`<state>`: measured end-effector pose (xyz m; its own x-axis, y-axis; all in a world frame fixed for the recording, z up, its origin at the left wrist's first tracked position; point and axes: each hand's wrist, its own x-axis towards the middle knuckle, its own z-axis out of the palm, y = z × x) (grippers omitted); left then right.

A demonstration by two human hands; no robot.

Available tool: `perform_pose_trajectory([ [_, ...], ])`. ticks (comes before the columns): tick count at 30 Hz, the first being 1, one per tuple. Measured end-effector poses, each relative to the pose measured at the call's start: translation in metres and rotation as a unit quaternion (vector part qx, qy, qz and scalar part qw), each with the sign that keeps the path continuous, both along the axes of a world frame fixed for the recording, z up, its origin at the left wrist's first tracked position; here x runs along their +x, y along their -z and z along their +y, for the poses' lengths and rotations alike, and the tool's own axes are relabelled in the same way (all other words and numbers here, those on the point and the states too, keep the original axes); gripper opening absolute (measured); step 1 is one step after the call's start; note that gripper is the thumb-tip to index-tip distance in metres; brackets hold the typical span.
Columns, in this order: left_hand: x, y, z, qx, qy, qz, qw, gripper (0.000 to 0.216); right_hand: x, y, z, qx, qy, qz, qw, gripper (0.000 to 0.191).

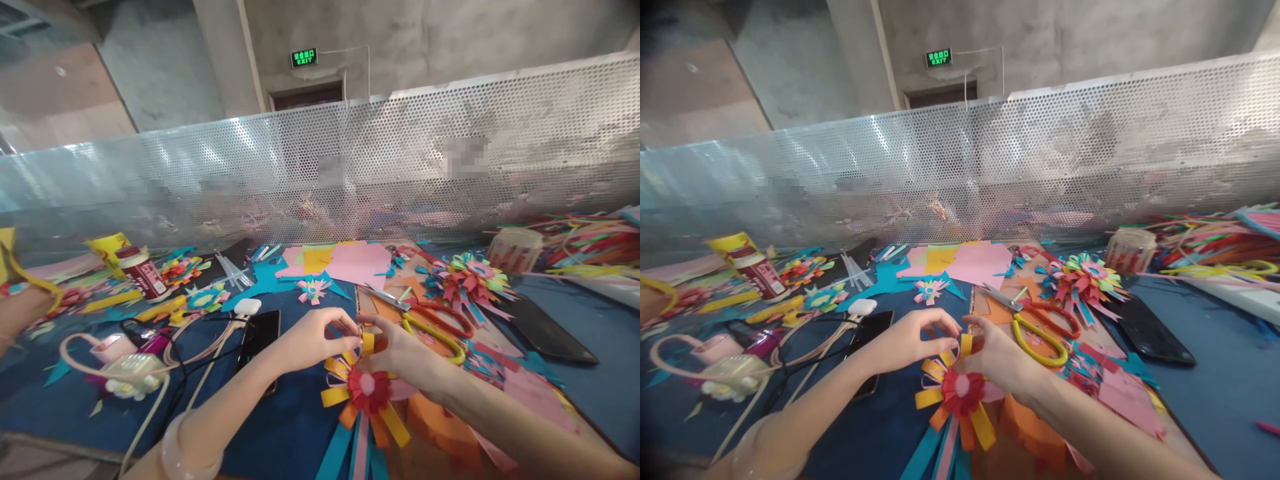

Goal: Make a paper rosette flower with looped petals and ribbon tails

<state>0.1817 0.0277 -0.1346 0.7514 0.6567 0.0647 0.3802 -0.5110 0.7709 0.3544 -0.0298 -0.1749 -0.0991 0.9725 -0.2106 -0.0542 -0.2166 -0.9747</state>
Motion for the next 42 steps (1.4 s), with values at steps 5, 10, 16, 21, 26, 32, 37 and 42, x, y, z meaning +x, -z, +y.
perform_pose_trajectory([
  [5, -0.009, 0.009, 0.002, -0.077, 0.011, 0.022, 0.997, 0.03, 0.0, 0.006, 0.002, 0.008, -0.007, 0.03, 0.999, 0.083],
  [10, -0.017, 0.018, 0.001, -0.157, 0.03, -0.005, 0.987, 0.054, 0.002, 0.01, 0.004, 0.027, 0.008, -0.009, 1.0, 0.093],
  [16, -0.023, 0.025, -0.007, -0.222, 0.018, -0.051, 0.974, 0.057, 0.005, 0.006, 0.0, 0.03, -0.008, 0.003, 1.0, 0.095],
  [21, -0.027, 0.021, -0.012, -0.194, -0.005, -0.046, 0.98, 0.057, 0.006, 0.005, -0.001, 0.014, -0.014, -0.043, 0.999, 0.094],
  [26, -0.032, 0.007, -0.018, -0.031, -0.072, -0.006, 0.997, 0.041, 0.006, 0.005, -0.002, 0.037, 0.008, -0.104, 0.994, 0.084],
  [32, -0.03, 0.002, -0.029, 0.184, -0.135, 0.009, 0.973, 0.023, 0.005, 0.007, -0.001, 0.061, -0.011, -0.036, 0.997, 0.083],
  [37, -0.026, 0.005, -0.034, 0.222, -0.138, 0.032, 0.965, 0.003, 0.006, 0.011, -0.002, 0.071, -0.018, -0.038, 0.997, 0.08],
  [42, -0.022, 0.002, -0.032, 0.208, -0.122, 0.029, 0.97, 0.004, 0.005, 0.006, -0.006, 0.069, -0.015, -0.076, 0.995, 0.075],
])
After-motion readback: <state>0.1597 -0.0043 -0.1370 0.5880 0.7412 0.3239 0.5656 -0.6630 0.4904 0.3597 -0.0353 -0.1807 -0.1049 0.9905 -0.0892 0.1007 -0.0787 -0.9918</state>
